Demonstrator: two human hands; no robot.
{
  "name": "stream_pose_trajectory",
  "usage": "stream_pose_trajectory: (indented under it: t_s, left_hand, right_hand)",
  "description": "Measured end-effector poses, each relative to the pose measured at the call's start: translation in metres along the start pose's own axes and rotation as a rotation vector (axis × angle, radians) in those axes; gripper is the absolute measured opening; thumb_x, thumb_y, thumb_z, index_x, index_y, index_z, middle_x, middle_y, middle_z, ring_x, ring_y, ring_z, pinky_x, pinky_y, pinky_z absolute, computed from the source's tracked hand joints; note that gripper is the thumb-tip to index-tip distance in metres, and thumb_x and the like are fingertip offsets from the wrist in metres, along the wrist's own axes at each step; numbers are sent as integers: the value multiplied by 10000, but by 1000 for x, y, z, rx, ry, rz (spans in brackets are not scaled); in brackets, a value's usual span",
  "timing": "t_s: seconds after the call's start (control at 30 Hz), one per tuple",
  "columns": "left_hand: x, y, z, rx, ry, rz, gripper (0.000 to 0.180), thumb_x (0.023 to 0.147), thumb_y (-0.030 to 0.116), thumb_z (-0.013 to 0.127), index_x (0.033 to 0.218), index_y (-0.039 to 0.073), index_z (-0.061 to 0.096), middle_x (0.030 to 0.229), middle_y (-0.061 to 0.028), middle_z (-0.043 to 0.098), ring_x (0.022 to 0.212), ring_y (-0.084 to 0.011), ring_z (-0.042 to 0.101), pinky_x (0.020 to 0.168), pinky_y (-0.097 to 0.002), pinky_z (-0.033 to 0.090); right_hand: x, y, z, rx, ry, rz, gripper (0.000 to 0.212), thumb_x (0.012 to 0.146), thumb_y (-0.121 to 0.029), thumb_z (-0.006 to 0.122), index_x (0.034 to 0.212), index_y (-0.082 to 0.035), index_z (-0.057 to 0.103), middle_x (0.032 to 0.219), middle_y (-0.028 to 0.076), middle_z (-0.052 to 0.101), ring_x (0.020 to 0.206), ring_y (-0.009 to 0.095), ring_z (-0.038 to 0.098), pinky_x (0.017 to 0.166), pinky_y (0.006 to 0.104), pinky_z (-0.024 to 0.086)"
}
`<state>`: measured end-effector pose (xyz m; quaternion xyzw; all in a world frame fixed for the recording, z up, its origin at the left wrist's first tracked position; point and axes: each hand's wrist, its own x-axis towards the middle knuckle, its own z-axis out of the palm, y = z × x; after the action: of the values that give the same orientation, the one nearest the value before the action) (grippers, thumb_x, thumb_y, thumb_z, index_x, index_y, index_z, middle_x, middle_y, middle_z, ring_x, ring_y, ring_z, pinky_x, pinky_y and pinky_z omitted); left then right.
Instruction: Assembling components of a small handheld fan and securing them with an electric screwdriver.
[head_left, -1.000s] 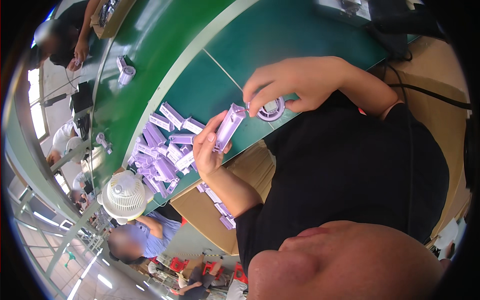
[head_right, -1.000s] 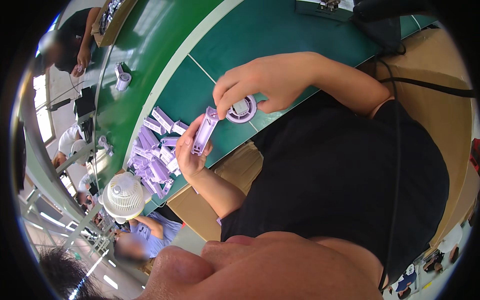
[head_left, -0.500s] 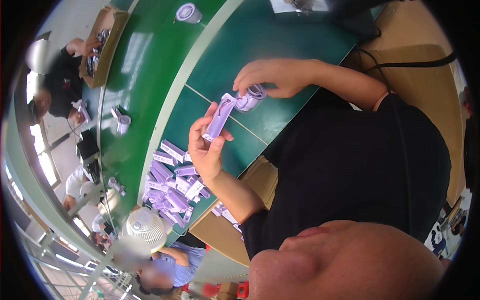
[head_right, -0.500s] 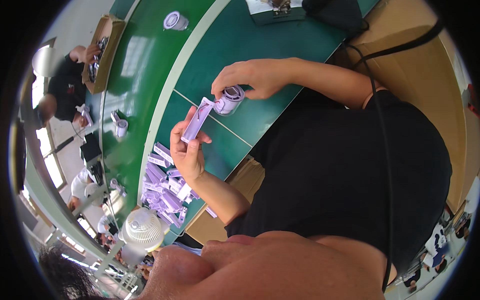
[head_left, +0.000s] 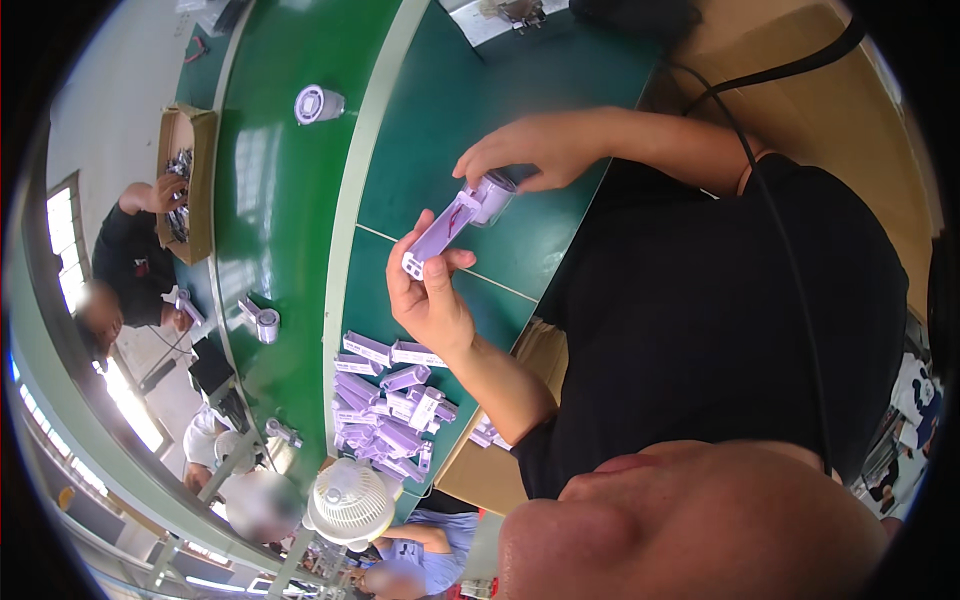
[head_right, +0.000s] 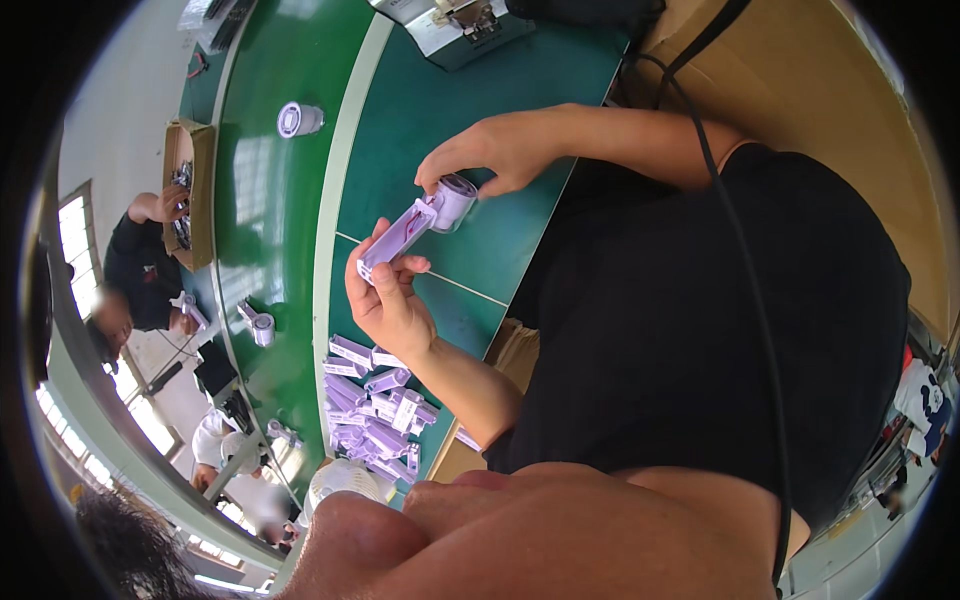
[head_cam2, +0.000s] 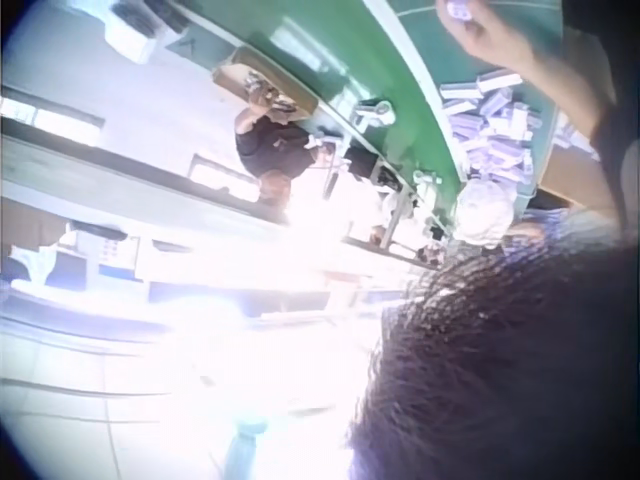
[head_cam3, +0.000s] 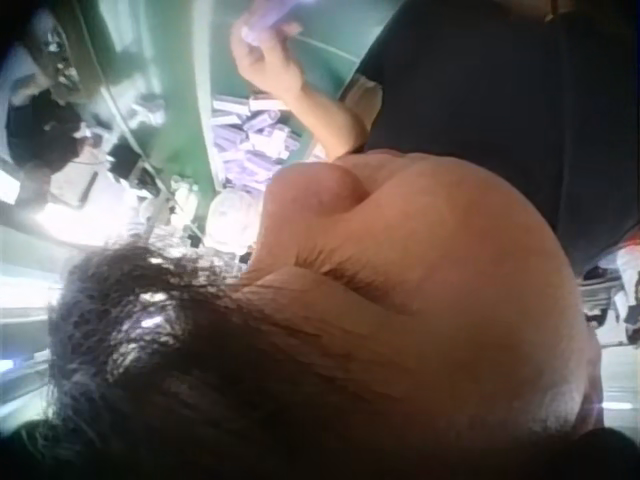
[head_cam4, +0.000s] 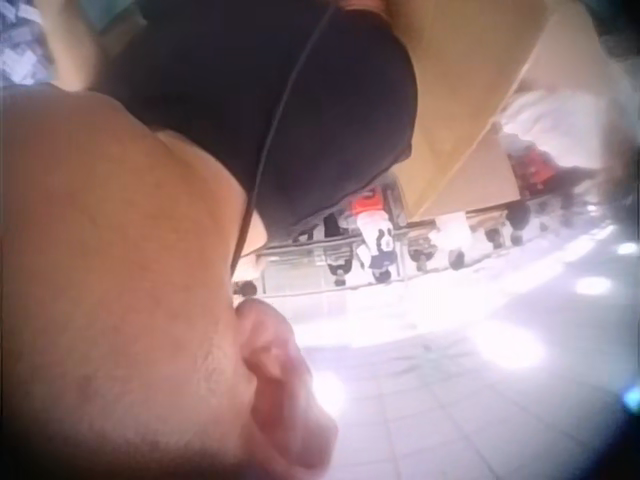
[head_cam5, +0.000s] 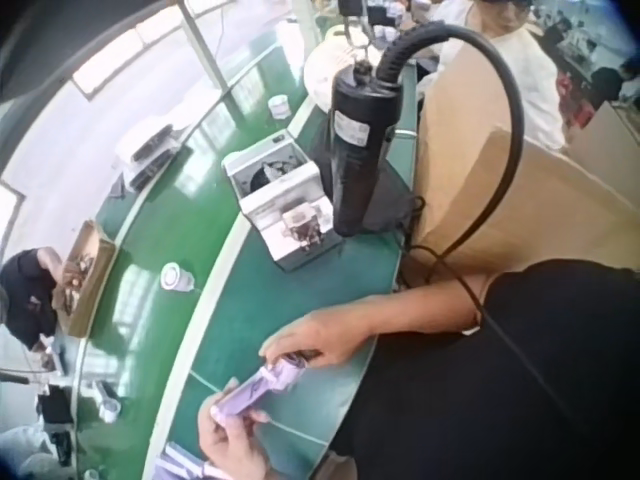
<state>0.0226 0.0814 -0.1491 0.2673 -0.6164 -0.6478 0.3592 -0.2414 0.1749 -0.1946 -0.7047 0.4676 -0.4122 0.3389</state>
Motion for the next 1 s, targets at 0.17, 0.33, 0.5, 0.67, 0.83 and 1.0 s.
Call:
stream_pose_trajectory:
  t_s: [0.17, 0.33, 0.5, 0.67, 0.83, 1.0]
  left_hand:
    - [5, 9, 20, 114, -29, -2, 386, 1055, 183, 646, 1322, -88, 580, 1308, -293, 663, 765, -205, 707, 705, -316, 591]
    - [8, 17, 32, 165, -94, 0, 378, 1047, 167, 660, 1300, -107, 595, 1277, -282, 679, 757, -185, 701, 691, -292, 574]
    - [4, 23, 36, 219, -70, -43, 364, 1040, 150, 672, 1283, -114, 609, 1193, -255, 710, 732, -174, 692, 665, -277, 572]
    - [3, 29, 49, 213, -12, -121, 325, 993, 52, 713, 1267, -105, 636, 1186, -215, 719, 761, -135, 687, 709, -249, 560]
    - [7, 33, 60, 215, 22, -138, 311, 992, 58, 723, 1254, -93, 652, 1078, -162, 733, 741, -119, 673, 690, -242, 554]
    - [9, 40, 64, 332, 18, -149, 297, 982, 71, 744, 1228, -80, 673, 1004, -127, 734, 716, -107, 662, 659, -224, 542]
  right_hand:
    - [-7, -1, 3, 23, 20, 15, 607, 804, -64, 822, 1360, -113, 585, 1446, 83, 607, 1271, 319, 616, 1031, 433, 513]
    - [-15, -9, 5, 89, 90, 100, 750, 809, -78, 828, 1474, -128, 485, 1399, 77, 631, 1256, 309, 623, 1028, 434, 511]
    - [-12, -8, 7, 65, 83, 56, 794, 808, -69, 823, 1507, -132, 450, 1374, 83, 638, 1257, 307, 621, 1026, 437, 514]
    - [-15, -3, 6, 50, 70, 30, 794, 814, -61, 812, 1512, -115, 438, 1366, 98, 638, 1262, 309, 618, 1033, 438, 513]
    - [-15, -1, 4, 9, 60, 12, 786, 814, -64, 810, 1507, -106, 440, 1358, 103, 638, 1256, 316, 617, 1034, 443, 512]
    - [-14, -1, 7, 23, 62, 13, 788, 807, -70, 816, 1502, -105, 448, 1360, 104, 637, 1267, 316, 610, 1038, 447, 510]
